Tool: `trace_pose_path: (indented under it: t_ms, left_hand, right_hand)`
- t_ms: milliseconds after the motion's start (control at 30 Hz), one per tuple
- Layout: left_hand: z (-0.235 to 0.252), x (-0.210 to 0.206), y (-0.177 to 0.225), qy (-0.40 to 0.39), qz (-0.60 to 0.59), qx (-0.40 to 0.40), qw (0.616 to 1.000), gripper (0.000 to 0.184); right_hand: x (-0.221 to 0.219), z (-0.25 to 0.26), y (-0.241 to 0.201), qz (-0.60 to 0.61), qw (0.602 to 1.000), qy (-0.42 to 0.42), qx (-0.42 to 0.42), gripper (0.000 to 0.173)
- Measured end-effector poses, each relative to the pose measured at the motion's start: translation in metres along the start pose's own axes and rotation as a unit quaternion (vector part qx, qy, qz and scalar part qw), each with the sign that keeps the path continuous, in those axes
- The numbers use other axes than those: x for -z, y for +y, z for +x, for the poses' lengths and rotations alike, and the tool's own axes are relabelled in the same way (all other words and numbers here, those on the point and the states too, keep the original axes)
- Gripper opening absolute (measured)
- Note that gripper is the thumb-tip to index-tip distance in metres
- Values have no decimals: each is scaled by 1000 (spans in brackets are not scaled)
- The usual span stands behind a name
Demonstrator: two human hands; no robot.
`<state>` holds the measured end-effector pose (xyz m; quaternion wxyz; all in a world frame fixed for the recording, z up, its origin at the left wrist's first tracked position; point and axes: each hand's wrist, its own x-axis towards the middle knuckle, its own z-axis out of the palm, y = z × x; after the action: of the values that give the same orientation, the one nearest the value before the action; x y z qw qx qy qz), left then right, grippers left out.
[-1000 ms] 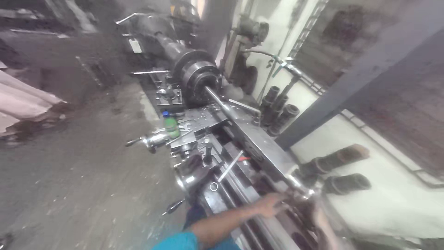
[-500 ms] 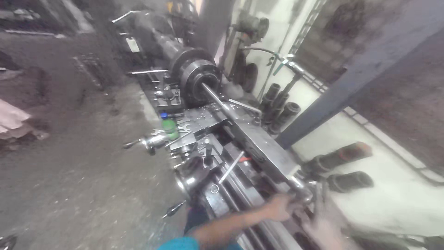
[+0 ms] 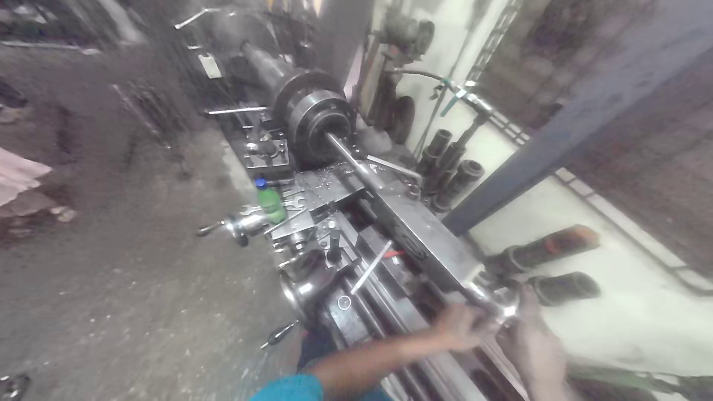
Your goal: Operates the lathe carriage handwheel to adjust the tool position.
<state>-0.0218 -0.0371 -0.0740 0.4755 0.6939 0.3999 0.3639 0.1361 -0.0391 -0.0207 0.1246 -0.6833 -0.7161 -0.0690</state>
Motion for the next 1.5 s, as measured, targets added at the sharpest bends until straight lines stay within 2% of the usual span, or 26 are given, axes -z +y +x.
trace_pose_path:
  t_ms: [67,233,333,533,767,933,1133,1300,1400,1500]
  left_hand:
    - [-7,-4,-12,24,-7,-38,999,40]
    - [-18,-18,-43,37,-45,-4,998,43]
    - [-18,-19,-55,9,-45,-16,999,45]
    - [-19,-13,-61,-50,-42,-43,997,45]
    - [-19,-14,-67,-52,-46,-79,994,45]
    - [-17,-12,-62,-69,-32,-71,995,49]
    - [-17,-9,-60,-73,-9,-88,993,51]
    - [-14,-5,-52,-74,-31,-93,992,51]
    - [-11,-7,-53,-65,-33,-109,991,50]
    - [-11,-6,-47,-71,-27,-89,993,51]
  right_hand:
    - [7,9,2,-2,999,-47,-15,109]
    - [14,24,9,-6,995,-102,-21,102]
    - [21,40,14,6,989,-148,-23,99]
    - [13,72,44,20,971,-239,-8,96]
    - [10,92,57,97,949,-300,-15,98]
    - [11,106,60,140,926,-351,-17,99]
    - [14,113,59,163,905,-393,-23,88]
    - [16,119,54,184,882,-431,-60,61]
    - [14,120,55,206,876,-432,-58,53]
    - [9,119,56,212,876,-429,-67,50]
